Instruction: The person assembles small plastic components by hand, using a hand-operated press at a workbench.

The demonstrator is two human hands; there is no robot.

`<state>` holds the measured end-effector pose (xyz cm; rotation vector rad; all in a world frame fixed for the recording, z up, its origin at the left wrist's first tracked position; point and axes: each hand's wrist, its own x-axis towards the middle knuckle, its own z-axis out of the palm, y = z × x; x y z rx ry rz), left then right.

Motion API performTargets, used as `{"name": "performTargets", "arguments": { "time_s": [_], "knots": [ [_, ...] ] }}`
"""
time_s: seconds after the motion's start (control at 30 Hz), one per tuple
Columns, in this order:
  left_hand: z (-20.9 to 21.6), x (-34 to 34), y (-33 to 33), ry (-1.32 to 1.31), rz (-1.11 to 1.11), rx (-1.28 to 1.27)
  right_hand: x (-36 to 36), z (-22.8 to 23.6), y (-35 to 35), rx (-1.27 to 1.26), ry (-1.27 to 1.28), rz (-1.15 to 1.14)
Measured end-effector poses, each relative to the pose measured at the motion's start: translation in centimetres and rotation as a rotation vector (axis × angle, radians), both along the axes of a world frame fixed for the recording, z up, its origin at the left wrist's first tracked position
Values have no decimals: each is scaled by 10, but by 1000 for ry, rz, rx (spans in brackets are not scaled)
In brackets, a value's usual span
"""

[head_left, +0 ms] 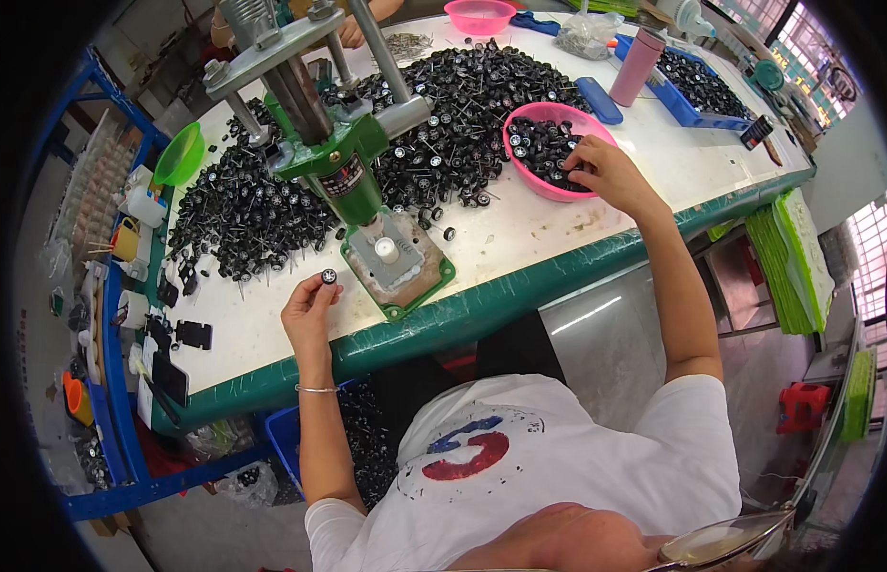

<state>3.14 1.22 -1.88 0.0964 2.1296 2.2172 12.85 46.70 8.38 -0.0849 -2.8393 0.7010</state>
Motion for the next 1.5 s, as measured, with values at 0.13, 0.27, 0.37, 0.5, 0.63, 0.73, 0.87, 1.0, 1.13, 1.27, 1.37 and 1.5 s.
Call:
{"name": "performTargets", "arguments": {
  "time_s": [0.13, 0.27, 0.37, 0.5, 0.63, 0.73, 0.87, 1.0, 1.13, 1.27, 1.37, 1.5],
  "knots": [
    [0, 1, -7, 14, 64, -31, -3, 2, -4, -126, 124, -20],
    [1, 3, -10, 22, 103, -14, -22, -1, -38, -326, 147, 87],
    [5, 3, 8, 60, 49, 34, -41, -8, -95, -635, 27, 211],
    [21, 10, 32, 75, -10, 123, -70, -27, -163, -650, -52, 402],
    [28, 15, 34, 55, -59, 165, -86, -41, -198, -735, -203, 359],
    [27, 11, 30, 71, -70, 173, -78, -51, -204, -542, 51, 472],
    [26, 6, 36, 79, -65, 197, -69, -44, -206, -237, 167, 469],
    [36, 3, 51, 207, -50, 41, -74, -42, -201, -101, 191, 516],
    [38, 3, 65, 264, -114, 77, -71, -31, -191, -292, 103, 476],
    [36, 2, 75, 221, -180, 190, -89, -11, -157, -498, 148, 332],
    [35, -1, 80, 194, -191, 293, -108, 24, -134, -779, 114, 139],
    [40, 0, 81, 123, -204, 299, -148, 93, -135, -1086, 218, 468]
  ]
}}
